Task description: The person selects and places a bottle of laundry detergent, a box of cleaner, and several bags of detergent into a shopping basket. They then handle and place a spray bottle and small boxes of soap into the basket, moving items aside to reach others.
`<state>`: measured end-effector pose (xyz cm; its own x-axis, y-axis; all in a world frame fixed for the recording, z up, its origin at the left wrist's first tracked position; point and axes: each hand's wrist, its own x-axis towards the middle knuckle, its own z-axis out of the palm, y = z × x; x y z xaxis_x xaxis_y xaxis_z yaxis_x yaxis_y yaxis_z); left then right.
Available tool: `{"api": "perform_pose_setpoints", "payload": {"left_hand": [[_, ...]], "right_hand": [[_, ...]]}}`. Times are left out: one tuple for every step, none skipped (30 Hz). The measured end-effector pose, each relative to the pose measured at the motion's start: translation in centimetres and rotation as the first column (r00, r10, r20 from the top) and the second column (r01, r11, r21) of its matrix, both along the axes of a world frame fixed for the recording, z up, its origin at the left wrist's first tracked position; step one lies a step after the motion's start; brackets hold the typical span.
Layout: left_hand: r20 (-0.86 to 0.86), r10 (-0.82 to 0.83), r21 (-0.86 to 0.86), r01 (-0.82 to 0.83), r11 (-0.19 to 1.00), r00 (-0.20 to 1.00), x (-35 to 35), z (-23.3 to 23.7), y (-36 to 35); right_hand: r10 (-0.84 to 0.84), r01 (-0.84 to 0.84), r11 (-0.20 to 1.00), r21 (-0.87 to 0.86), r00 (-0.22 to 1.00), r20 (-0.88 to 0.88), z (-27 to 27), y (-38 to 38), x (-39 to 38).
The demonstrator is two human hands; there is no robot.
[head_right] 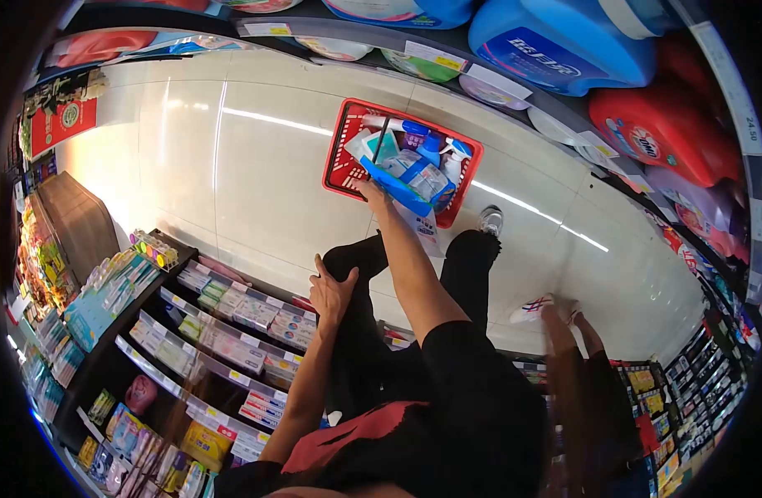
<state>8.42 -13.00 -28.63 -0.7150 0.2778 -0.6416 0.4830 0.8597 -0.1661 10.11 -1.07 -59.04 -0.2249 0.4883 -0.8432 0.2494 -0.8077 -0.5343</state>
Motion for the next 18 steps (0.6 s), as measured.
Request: {"api": "perform_pose_setpoints", "payload": {"left_hand": [[0.008, -0.003, -0.002, 0.003, 1.000, 1.000, -0.1, -0.1, 0.1], [0.015, -0.003, -0.006, 0.003, 1.000, 1.000, -0.2, -0.2, 0.1], [0.024, -0.004, -0.009, 0.004, 1.000, 1.000, -0.2, -0.1, -0.1], [0.023, -0.019, -0.016, 0.019, 1.000, 1.000, -0.1, 0.1, -0.3], [0.023, -0.035, -0.015, 0.036, 0.999, 0.999, 0.0, 0.1, -0.2], [0.023, -0.053, -0.012, 0.054, 0.998, 0.998, 0.3, 0.1, -0.1], [0.034, -0.065, -0.012, 0.066, 0.998, 0.997, 0.5, 0.2, -0.1], [0.043, -0.080, -0.013, 0.080, 0.997, 0.996, 0.7, 0.5, -0.1], [0.049, -0.097, -0.014, 0.098, 0.995, 0.994, 0.9, 0.6, 0.0], [0.048, -0.120, -0.019, 0.121, 0.993, 0.992, 1.1, 0.7, 0.0], [0.046, -0.144, -0.024, 0.146, 0.989, 0.988, 1.3, 0.7, -0.1], [0.045, -0.168, -0.028, 0.170, 0.985, 0.985, 1.7, 0.7, -0.2], [0.042, -0.182, -0.018, 0.183, 0.983, 0.982, 2.0, 0.6, -0.3], [0.039, -0.194, -0.009, 0.195, 0.981, 0.980, 2.4, 0.6, -0.4], [0.036, -0.208, 0.000, 0.208, 0.978, 0.978, 2.9, 0.6, -0.5], [0.039, -0.209, 0.000, 0.210, 0.978, 0.977, 3.5, 0.6, -0.7], [0.037, -0.213, 0.003, 0.213, 0.977, 0.976, 4.0, 0.7, -0.7], [0.030, -0.217, 0.006, 0.217, 0.976, 0.976, 4.4, 0.8, -0.5]], "right_hand": [[-0.037, 0.037, 0.999, -0.029, 0.999, -0.007, 0.2, -0.1, 0.3], [-0.071, 0.070, 0.996, -0.058, 0.997, -0.011, 1.8, 0.2, 0.5], [-0.095, 0.094, 0.992, -0.083, 0.995, -0.013, 3.2, 0.5, 0.9], [-0.114, 0.112, 0.989, -0.093, 0.993, -0.013, 4.9, 1.0, 1.5], [-0.121, 0.125, 0.973, -0.196, 0.992, 0.033, 4.8, 1.3, 1.7], [-0.154, 0.152, 0.968, -0.198, 0.988, 0.005, 4.8, 1.7, 2.2], [-0.189, 0.181, 0.962, -0.205, 0.982, -0.023, 4.9, 1.7, 2.9], [-0.226, 0.210, 0.954, -0.215, 0.973, -0.053, 5.8, 1.7, 3.5], [-0.326, 0.313, 0.925, -0.213, 0.945, -0.026, 7.1, 2.0, 3.8], [-0.371, 0.365, 0.906, -0.213, 0.929, 0.013, 8.3, 2.4, 4.4], [-0.416, 0.417, 0.884, -0.212, 0.908, 0.051, 8.2, 2.4, 5.3], [-0.458, 0.467, 0.859, -0.209, 0.884, 0.089, 8.0, 2.4, 6.5], [-0.486, 0.491, 0.835, -0.250, 0.870, 0.085, 7.8, 2.4, 7.9], [-0.509, 0.502, 0.826, -0.257, 0.860, 0.046, 8.1, 2.5, 9.5], [-0.532, 0.515, 0.816, -0.264, 0.847, 0.006, 8.4, 2.5, 11.2], [-0.557, 0.528, 0.804, -0.272, 0.830, -0.035, 8.7, 2.3, 12.7], [-0.587, 0.549, 0.786, -0.282, 0.807, -0.064, 9.1, 2.3, 13.8], [-0.552, 0.526, 0.813, -0.249, 0.833, -0.044, 8.0, 2.0, 14.2]]}}
